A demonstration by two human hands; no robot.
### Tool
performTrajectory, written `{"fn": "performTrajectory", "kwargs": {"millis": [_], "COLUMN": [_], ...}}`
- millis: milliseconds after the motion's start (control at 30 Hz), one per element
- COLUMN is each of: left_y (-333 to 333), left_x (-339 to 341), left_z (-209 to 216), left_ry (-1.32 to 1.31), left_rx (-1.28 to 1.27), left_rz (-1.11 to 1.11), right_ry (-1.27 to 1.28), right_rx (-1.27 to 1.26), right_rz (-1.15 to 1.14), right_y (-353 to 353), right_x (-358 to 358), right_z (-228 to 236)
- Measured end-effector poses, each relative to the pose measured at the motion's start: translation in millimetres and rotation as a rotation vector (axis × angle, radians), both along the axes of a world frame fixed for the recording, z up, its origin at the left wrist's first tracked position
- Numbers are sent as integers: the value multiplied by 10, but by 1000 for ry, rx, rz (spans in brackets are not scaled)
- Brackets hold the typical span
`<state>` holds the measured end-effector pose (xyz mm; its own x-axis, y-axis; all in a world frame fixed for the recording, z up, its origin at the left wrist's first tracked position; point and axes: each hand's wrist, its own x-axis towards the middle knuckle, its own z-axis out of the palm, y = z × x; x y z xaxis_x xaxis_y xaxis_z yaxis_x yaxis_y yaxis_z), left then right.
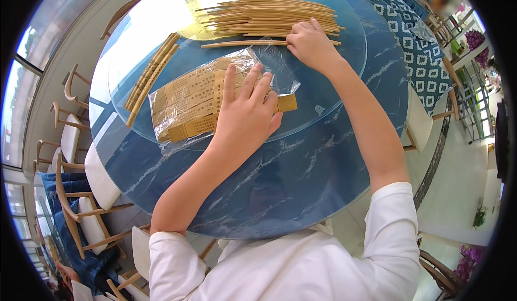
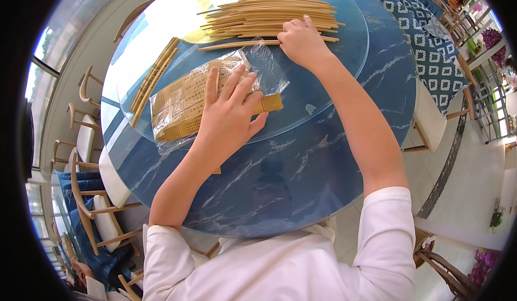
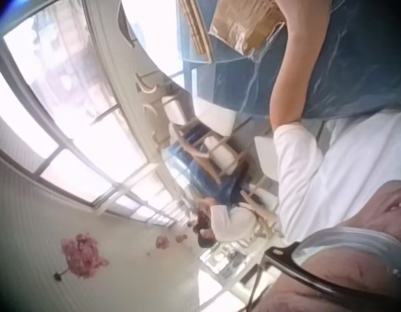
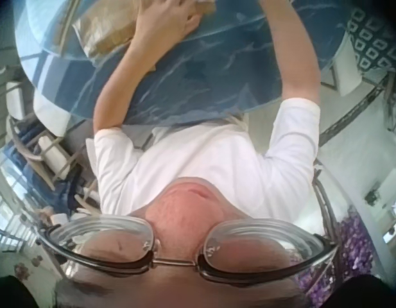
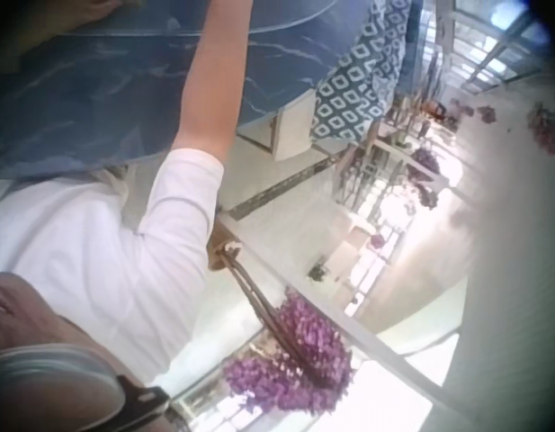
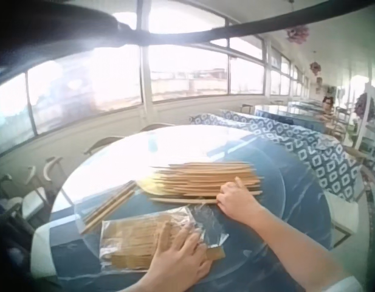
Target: The person unpacks bamboo strips from plastic packaging and assembles them by hand on a round marble table. They repeatedly insert and align the strips, occasionally adjusting their positions and stacking completed pieces.
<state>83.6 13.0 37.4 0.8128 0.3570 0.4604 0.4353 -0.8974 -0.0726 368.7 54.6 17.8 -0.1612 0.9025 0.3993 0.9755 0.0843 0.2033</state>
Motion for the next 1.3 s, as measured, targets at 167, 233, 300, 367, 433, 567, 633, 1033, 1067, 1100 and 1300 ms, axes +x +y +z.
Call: {"fn": "performTrajectory", "kwargs": {"millis": [167,233,300,367,433,567,633,1033,1067,1100,1300], "left_y": [-1,11,15,8,6,13,11,257,301,336,354], "left_x": [-1,6,-22,5,-5,2,7,-131,-152,-153,-211], "left_z": [44,49,32,33,42,43,61,319,368,402,416], "left_ry": [30,33,43,42,40,38,43,-48,-38,-24,-26], "left_rx": [-3,2,2,-13,-14,-21,-25,-379,-438,-499,-508], "left_rz": [-13,-9,3,1,8,-7,-10,-132,-140,-155,-173], "right_ry": [-111,-86,5,0,6,15,-1,411,741,842,1384], "right_rx": [-140,-230,-340,-342,-351,-397,-434,122,115,206,290], "right_rz": [-35,-58,-87,-68,-38,-53,-65,-197,-222,-190,52], "right_y": [108,119,115,258,384,500,524,-617,-846,-1024,-1450], "right_x": [4,-27,-208,-250,-378,-512,-565,72,34,24,-237], "right_z": [76,176,367,331,329,316,364,737,763,669,208]}}
